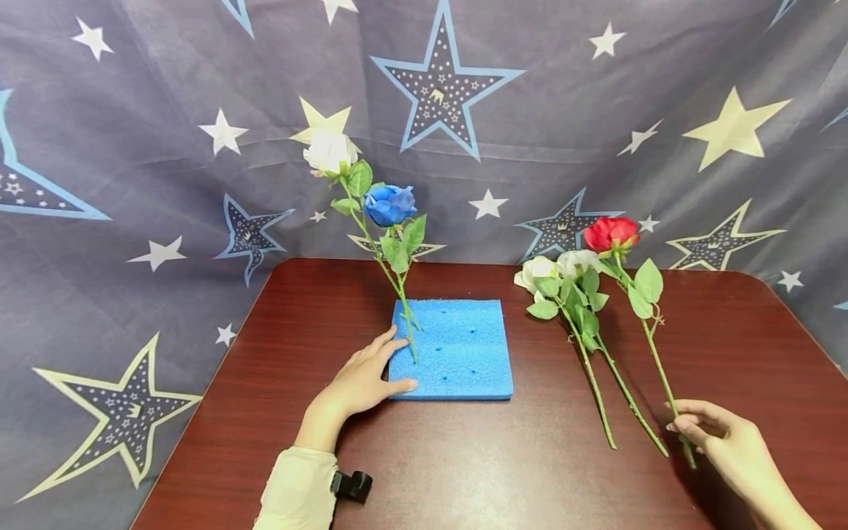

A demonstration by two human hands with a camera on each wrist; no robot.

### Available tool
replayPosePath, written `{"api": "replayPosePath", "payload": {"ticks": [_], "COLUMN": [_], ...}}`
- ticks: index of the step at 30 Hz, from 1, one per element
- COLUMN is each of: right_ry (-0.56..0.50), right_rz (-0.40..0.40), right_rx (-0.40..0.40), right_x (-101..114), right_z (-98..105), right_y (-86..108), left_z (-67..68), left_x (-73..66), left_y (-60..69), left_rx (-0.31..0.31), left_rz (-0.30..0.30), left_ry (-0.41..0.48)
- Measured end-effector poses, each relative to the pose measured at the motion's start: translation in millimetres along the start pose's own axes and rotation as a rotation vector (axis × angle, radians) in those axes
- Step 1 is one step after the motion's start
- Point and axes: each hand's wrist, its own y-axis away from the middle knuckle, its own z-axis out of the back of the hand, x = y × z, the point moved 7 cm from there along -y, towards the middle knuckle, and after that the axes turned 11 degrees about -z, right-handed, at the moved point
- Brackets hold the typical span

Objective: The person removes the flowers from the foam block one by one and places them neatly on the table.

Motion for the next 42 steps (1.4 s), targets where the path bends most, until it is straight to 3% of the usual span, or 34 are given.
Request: {"api": "replayPosePath", "payload": {"ticks": [13, 34, 42], "right_ry": [0.107, 0.222, 0.155], "right_rz": [-0.060, -0.026, -0.150], "right_rx": [0.027, -0.007, 0.052], "right_x": [-17.4, -31.2, -36.7], "right_z": [9.6, 14.9, 11.8], "right_y": [-8.1, -17.0, -17.2], "left_z": [1.3, -0.5, 0.0], "left_x": [2.4, 0.0, -0.2], "left_y": [-0.1, -0.4, -0.9], "left_rx": [-0.003, 0.006, 0.001], "left_rz": [-0.005, 0.003, -0.008], "left_ry": [-0.006, 0.001, 0.000]}}
